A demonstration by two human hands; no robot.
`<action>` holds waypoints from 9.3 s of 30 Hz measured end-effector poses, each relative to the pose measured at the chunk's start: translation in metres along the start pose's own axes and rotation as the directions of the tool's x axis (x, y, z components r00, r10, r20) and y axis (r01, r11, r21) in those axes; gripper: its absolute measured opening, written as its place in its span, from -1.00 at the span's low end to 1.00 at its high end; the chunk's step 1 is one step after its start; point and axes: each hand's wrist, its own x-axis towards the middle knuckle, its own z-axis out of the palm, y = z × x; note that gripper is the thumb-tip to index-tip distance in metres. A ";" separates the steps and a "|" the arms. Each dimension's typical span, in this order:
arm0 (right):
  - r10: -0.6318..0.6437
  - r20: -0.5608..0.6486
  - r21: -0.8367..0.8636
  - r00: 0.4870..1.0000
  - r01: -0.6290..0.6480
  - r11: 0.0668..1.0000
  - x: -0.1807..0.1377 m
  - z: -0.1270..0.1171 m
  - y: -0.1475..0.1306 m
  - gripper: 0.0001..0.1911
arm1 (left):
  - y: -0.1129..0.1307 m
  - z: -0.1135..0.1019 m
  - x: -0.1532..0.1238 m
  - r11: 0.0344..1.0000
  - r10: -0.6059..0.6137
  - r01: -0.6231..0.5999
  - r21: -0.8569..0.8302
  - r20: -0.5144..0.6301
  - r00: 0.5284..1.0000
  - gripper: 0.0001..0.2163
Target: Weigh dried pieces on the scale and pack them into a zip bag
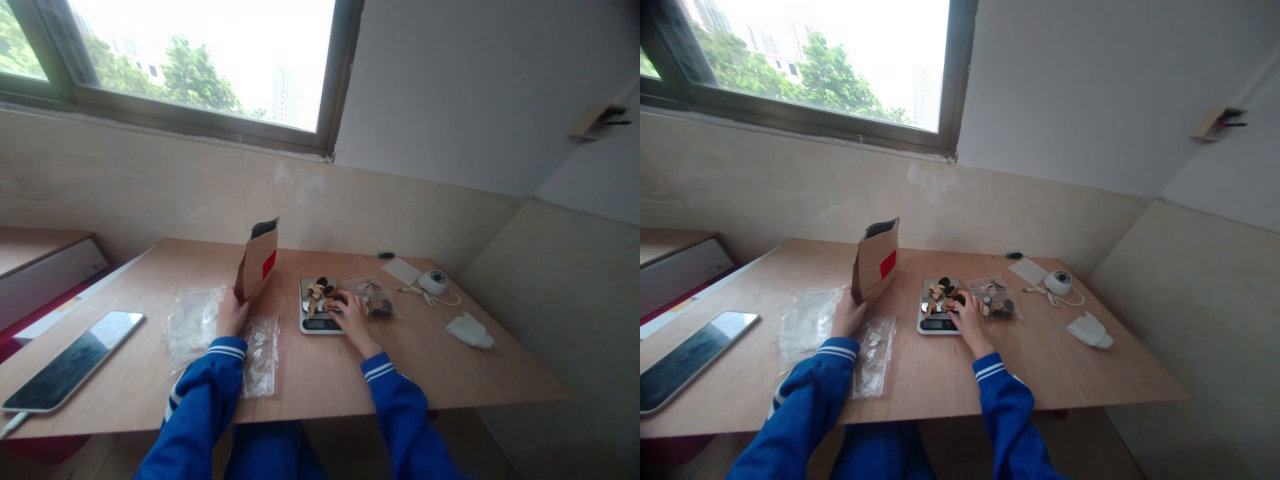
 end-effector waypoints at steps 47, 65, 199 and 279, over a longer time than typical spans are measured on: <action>0.418 -0.201 0.587 0.886 -0.232 0.775 -0.037 -0.007 -0.007 -0.69 | -0.004 0.003 0.001 1.000 0.024 -0.024 0.004 -0.006 1.000 -0.55; 0.501 -0.222 0.554 0.836 -0.315 0.770 -0.064 0.006 0.007 -0.69 | 0.003 -0.002 -0.001 0.999 -0.039 0.040 -0.016 0.037 0.999 -0.55; 0.262 0.008 0.742 0.965 -0.181 0.646 -0.034 -0.043 -0.012 -0.59 | 0.083 0.039 -0.087 0.705 0.446 -0.702 -0.097 -0.709 0.546 -0.89; 0.467 -0.062 0.387 0.882 -0.410 0.826 0.018 0.023 -0.041 -0.80 | 0.062 0.052 -0.090 0.837 0.352 -0.511 -0.194 -0.522 0.777 -0.87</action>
